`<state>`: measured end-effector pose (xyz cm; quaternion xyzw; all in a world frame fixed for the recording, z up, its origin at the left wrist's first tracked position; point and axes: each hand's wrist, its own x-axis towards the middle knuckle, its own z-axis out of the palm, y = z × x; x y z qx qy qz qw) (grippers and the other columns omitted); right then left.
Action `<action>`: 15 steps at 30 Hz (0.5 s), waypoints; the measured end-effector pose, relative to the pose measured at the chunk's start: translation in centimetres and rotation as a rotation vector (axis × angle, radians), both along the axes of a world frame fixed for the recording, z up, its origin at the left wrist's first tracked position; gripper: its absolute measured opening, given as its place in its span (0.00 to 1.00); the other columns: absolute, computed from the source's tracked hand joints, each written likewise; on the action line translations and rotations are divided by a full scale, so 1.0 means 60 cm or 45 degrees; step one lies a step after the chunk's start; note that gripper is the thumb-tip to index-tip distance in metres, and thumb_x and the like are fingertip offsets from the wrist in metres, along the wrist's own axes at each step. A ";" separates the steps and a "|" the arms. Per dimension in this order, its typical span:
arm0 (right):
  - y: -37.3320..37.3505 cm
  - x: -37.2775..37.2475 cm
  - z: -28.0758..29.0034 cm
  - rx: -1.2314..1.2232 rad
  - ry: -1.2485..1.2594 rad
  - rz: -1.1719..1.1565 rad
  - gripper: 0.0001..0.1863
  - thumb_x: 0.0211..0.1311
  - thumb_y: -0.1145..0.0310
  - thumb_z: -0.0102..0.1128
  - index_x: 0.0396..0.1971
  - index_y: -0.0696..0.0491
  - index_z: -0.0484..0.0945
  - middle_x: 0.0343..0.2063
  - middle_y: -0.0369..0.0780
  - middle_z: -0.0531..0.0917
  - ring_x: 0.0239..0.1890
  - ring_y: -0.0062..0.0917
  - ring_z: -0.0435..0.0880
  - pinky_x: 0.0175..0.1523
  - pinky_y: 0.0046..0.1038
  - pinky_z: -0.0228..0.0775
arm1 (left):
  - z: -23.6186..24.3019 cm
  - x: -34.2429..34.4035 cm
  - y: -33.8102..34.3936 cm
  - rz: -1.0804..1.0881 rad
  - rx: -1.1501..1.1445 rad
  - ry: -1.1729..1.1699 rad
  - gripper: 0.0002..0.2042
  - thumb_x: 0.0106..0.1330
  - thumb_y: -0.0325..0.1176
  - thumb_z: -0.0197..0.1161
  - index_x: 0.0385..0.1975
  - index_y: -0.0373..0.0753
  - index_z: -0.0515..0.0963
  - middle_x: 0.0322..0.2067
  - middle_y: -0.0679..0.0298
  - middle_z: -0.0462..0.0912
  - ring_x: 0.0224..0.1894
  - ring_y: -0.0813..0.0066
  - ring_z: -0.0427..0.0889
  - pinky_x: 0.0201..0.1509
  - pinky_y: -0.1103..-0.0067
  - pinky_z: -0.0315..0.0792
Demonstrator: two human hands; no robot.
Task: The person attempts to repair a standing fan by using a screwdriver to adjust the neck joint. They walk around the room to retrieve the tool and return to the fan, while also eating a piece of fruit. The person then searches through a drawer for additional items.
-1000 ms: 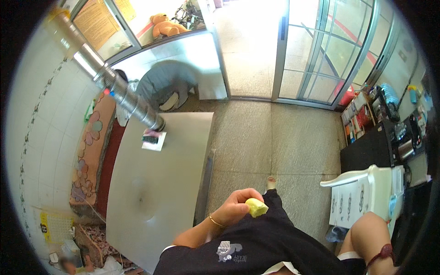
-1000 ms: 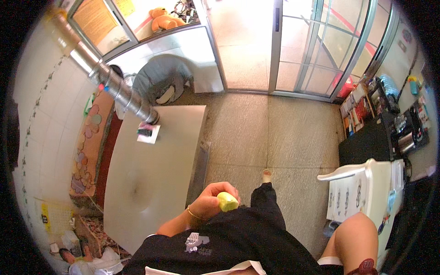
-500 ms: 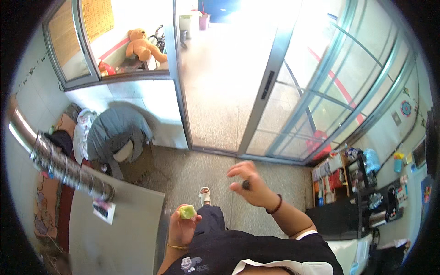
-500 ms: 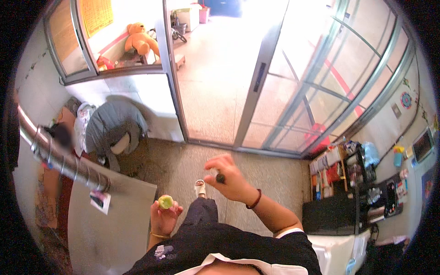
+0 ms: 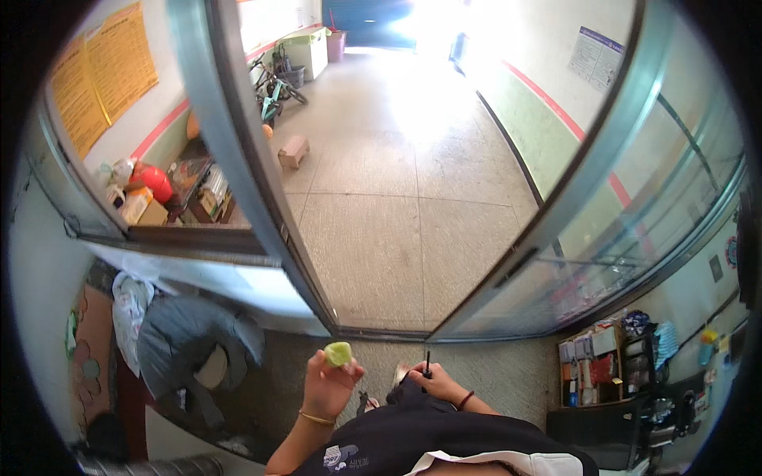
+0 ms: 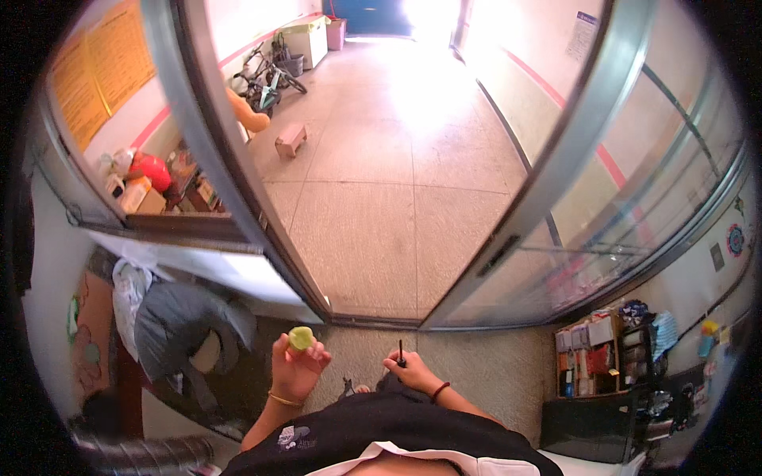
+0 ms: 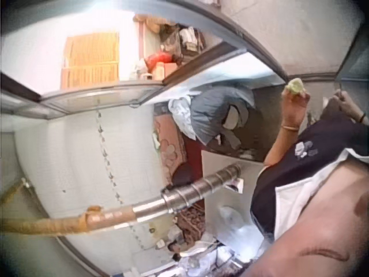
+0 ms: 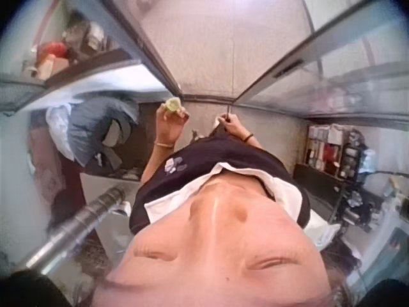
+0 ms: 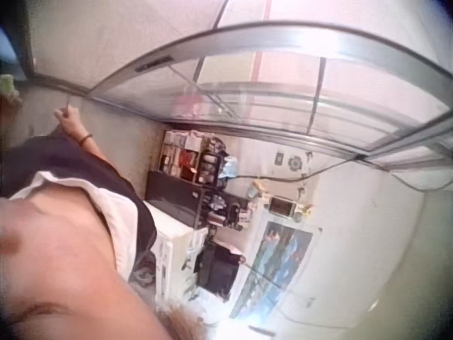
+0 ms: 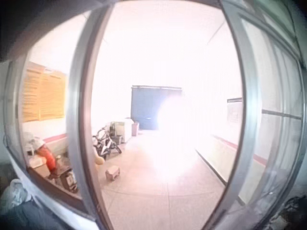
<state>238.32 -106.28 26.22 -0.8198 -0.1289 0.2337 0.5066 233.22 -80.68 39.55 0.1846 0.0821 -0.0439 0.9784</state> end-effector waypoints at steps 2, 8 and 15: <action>0.031 0.106 -0.018 -0.038 0.193 -0.031 0.17 0.58 0.55 0.58 0.31 0.57 0.76 0.19 0.41 0.79 0.24 0.23 0.76 0.32 0.29 0.68 | 0.009 0.090 0.008 -0.021 0.045 -0.023 0.20 0.63 0.51 0.49 0.36 0.40 0.78 0.24 0.67 0.74 0.33 0.75 0.71 0.47 0.72 0.70; 0.120 0.505 -0.089 -0.360 0.087 0.130 0.24 0.57 0.47 0.56 0.35 0.58 0.75 0.30 0.49 0.81 0.35 0.38 0.80 0.40 0.34 0.69 | 0.000 0.359 0.030 0.002 -0.045 0.030 0.19 0.64 0.50 0.49 0.34 0.40 0.76 0.25 0.67 0.72 0.33 0.76 0.70 0.48 0.74 0.67; 0.392 0.836 0.011 -0.446 -0.276 0.631 0.23 0.56 0.49 0.56 0.30 0.58 0.74 0.27 0.49 0.79 0.33 0.43 0.79 0.38 0.36 0.69 | 0.005 0.573 0.128 0.344 -0.112 -0.195 0.21 0.66 0.53 0.44 0.38 0.42 0.75 0.25 0.70 0.71 0.34 0.76 0.69 0.49 0.73 0.65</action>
